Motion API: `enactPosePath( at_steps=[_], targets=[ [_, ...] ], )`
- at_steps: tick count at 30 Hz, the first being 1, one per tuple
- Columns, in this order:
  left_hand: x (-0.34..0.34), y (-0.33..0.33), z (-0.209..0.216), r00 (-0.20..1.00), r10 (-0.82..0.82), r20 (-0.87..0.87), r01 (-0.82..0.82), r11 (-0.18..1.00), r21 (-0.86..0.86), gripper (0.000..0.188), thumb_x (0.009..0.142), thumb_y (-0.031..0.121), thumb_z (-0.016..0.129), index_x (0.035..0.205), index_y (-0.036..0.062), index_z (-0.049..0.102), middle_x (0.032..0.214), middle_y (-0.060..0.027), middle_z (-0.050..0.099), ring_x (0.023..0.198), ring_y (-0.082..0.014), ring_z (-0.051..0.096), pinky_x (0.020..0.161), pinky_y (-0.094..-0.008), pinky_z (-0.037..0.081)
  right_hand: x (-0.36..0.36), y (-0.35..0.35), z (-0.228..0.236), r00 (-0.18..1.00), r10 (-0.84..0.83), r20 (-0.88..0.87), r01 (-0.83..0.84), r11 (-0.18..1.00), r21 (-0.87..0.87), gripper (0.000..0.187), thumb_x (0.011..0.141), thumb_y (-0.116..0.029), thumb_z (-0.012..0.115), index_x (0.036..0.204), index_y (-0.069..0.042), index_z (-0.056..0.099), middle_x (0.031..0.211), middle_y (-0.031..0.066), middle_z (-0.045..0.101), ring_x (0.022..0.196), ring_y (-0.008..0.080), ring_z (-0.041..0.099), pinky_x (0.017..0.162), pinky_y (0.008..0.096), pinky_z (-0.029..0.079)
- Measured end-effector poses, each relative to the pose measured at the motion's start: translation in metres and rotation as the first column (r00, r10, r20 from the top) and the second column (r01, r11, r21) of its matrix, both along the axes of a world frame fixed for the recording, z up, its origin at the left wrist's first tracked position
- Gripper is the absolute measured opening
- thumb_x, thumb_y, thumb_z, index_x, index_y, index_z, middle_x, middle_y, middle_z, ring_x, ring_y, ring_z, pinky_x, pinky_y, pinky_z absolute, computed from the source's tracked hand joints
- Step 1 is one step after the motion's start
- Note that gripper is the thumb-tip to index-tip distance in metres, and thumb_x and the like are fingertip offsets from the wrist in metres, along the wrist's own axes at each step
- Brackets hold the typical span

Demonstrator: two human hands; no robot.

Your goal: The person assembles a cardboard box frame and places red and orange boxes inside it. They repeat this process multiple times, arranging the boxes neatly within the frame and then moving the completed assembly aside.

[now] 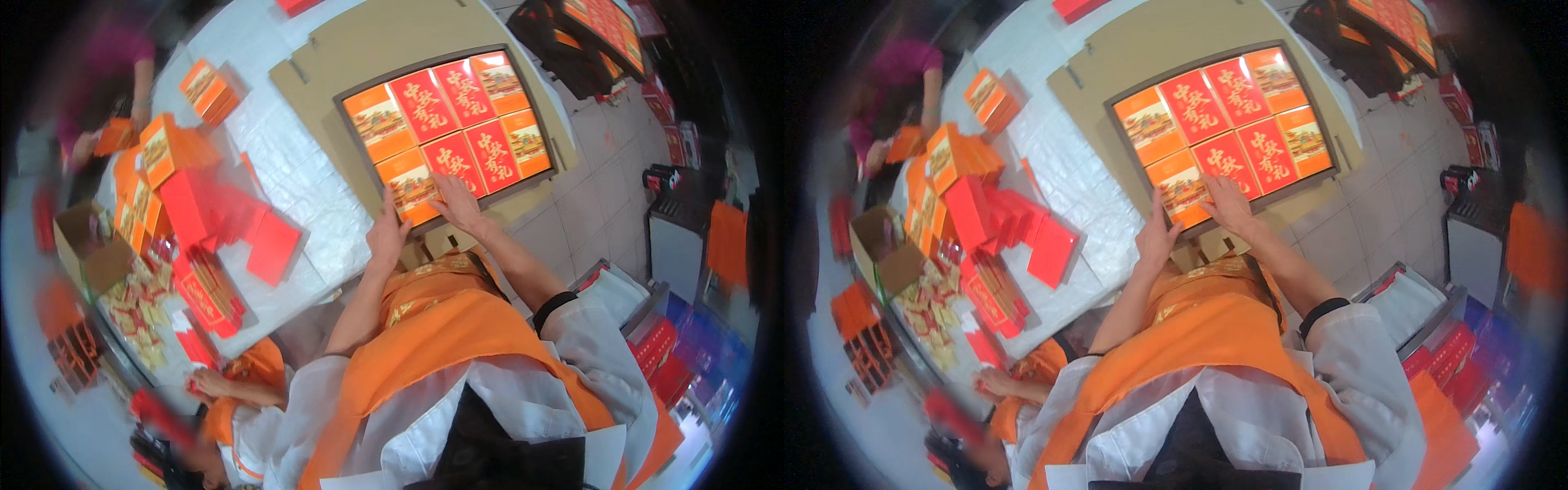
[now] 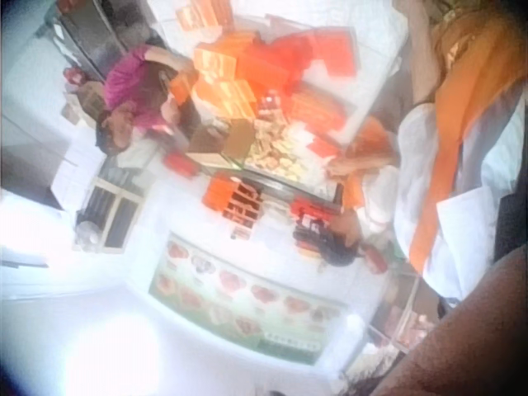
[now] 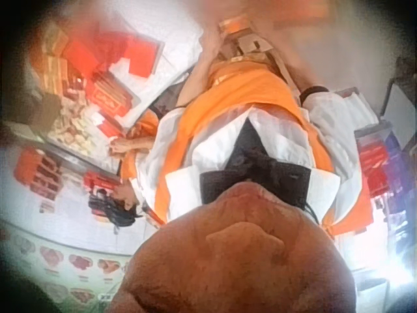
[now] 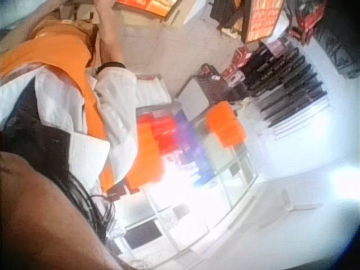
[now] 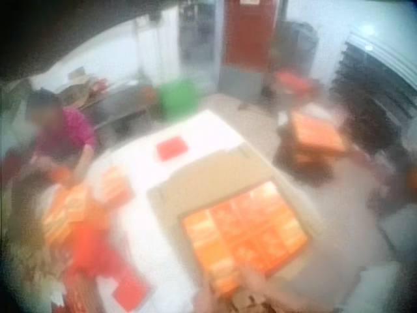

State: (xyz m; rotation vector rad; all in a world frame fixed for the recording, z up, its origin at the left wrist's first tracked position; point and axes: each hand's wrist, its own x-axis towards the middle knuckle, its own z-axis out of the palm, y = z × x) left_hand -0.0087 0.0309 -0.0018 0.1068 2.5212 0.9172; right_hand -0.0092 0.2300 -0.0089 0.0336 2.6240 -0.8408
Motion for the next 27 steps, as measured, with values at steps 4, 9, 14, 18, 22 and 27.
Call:
enactPosePath(
  at_steps=[4,9,14,18,22,27],
  targets=[
    [-0.003,-0.005,-0.026,0.927,0.374,0.026,-0.367,0.893,0.261,0.081,0.084,0.030,0.062,0.145,0.0041,0.015,0.132,-0.0257,0.041,0.113,-0.0408,0.048,0.090,-0.0441,0.043,-0.016,0.071,-0.007,0.920,-0.235,-0.312,0.196,0.969,-0.152,0.050,0.088,-0.027,0.062,0.128,-0.003,0.046,0.118,0.0186,0.052,0.111,0.0327,0.050,0.092,0.0397,0.041],
    [0.000,-0.002,-0.063,0.958,0.267,0.107,-0.288,0.870,0.401,0.048,0.088,0.032,0.057,0.112,-0.0090,0.054,0.115,-0.0289,0.051,0.110,-0.0419,0.044,0.097,-0.0448,0.034,-0.036,0.218,-0.018,0.673,-0.582,-0.457,0.724,0.646,0.243,0.054,0.089,-0.036,0.058,0.129,-0.001,0.047,0.123,0.0195,0.053,0.115,0.0302,0.050,0.098,0.0380,0.038],
    [0.008,0.018,-0.049,0.900,0.433,0.057,-0.429,0.853,0.298,0.045,0.091,0.024,0.050,0.121,-0.0097,0.047,0.120,-0.0278,0.050,0.112,-0.0398,0.045,0.098,-0.0433,0.033,-0.026,0.289,-0.039,0.878,-0.424,0.221,0.477,0.812,-0.335,0.057,0.093,-0.037,0.054,0.137,-0.003,0.039,0.132,0.0124,0.048,0.122,0.0210,0.043,0.100,0.0339,0.035],
    [0.006,0.040,-0.008,0.746,0.612,0.262,-0.666,0.684,0.299,0.048,0.090,0.017,0.048,0.131,-0.0052,0.040,0.123,-0.0185,0.052,0.109,-0.0274,0.050,0.096,-0.0357,0.036,-0.012,0.308,-0.052,0.934,-0.316,0.165,0.356,0.813,-0.460,0.059,0.094,-0.035,0.053,0.140,-0.005,0.034,0.136,0.0106,0.043,0.124,0.0196,0.040,0.102,0.0329,0.033],
    [0.008,0.076,0.037,0.788,0.606,0.110,-0.587,0.686,0.430,0.057,0.091,0.010,0.048,0.142,-0.0008,0.025,0.135,-0.0122,0.041,0.115,-0.0239,0.047,0.100,-0.0344,0.036,-0.012,0.317,-0.040,0.798,-0.354,0.488,0.593,0.602,-0.535,0.068,0.092,-0.042,0.053,0.144,-0.005,0.028,0.145,0.0172,0.031,0.134,0.0246,0.029,0.108,0.0344,0.027],
    [-0.006,0.115,0.099,0.672,0.703,0.234,-0.706,0.512,0.489,0.058,0.093,0.009,0.050,0.143,-0.0005,0.024,0.135,-0.0132,0.041,0.118,-0.0223,0.045,0.099,-0.0332,0.037,-0.004,0.334,0.011,0.753,-0.421,0.505,0.648,0.341,-0.681,0.069,0.090,-0.033,0.060,0.144,-0.005,0.028,0.143,0.0152,0.034,0.133,0.0217,0.031,0.108,0.0343,0.027]
  ],
)
